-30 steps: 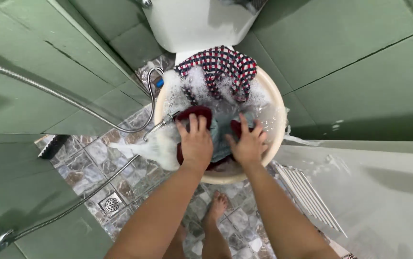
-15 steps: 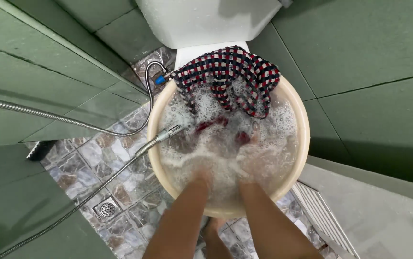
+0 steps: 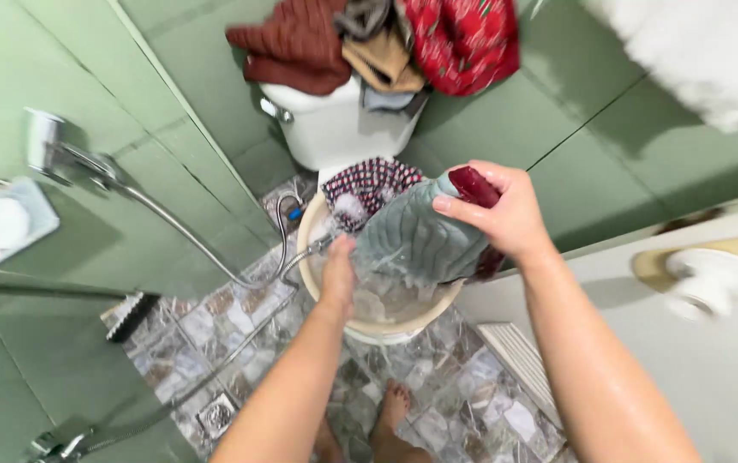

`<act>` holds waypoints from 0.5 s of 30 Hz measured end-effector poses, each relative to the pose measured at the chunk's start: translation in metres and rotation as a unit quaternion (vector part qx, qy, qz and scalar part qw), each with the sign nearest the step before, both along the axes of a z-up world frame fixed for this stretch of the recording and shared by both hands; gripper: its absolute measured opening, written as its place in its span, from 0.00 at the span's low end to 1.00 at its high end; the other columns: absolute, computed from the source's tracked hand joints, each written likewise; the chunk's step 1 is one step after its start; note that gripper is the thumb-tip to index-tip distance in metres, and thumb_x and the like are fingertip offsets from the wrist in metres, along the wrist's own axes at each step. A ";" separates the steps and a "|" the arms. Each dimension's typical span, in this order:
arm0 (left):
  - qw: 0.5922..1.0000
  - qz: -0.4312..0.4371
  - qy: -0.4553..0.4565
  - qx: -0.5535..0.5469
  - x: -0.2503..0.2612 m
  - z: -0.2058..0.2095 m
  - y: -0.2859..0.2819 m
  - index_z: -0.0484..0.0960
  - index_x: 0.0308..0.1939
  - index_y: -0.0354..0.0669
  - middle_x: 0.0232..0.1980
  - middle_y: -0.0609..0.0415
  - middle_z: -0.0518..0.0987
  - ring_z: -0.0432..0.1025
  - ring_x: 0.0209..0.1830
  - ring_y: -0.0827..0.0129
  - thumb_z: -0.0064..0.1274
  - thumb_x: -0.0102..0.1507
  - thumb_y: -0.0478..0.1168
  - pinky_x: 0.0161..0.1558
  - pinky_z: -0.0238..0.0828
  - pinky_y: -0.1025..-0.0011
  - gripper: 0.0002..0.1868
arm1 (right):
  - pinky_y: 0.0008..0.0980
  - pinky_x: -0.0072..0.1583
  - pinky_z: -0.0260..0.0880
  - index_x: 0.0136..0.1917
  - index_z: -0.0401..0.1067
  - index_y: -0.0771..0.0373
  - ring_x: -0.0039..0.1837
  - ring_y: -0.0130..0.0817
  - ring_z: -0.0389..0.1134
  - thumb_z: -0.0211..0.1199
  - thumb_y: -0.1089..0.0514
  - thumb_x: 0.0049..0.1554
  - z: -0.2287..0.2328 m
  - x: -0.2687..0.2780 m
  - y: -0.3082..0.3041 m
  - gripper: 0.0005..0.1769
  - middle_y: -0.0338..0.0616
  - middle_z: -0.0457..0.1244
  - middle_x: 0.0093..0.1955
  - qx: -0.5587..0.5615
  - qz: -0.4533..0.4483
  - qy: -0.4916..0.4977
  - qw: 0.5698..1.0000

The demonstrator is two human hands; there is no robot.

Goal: The person washes clothes by hand in a basin, using a handheld shower head to rinse the items and scrubbing them in soapy water before wringing them out.

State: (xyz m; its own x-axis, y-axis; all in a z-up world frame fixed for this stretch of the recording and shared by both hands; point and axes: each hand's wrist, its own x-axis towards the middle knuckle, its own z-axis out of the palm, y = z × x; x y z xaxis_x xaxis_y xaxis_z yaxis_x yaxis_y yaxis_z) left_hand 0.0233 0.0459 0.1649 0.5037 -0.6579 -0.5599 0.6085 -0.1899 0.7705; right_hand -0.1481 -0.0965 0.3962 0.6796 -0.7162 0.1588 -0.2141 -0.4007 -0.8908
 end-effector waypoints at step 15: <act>0.796 -0.355 0.136 -0.471 0.097 0.234 0.012 0.61 0.76 0.38 0.74 0.47 0.68 0.63 0.73 0.58 0.55 0.51 0.75 0.73 0.59 0.57 0.61 | 0.33 0.54 0.68 0.51 0.71 0.69 0.49 0.35 0.66 0.70 0.41 0.63 0.142 0.144 0.066 0.26 0.46 0.65 0.46 0.290 0.277 -0.473 0.784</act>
State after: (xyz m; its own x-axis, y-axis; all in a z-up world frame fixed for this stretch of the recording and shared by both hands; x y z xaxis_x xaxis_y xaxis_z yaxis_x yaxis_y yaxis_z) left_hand 0.1206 0.0576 0.3989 -0.2383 -0.9149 0.3257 0.7745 0.0233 0.6321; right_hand -0.0044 -0.0308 0.5386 0.6865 -0.4899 0.5372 0.7169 0.3327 -0.6127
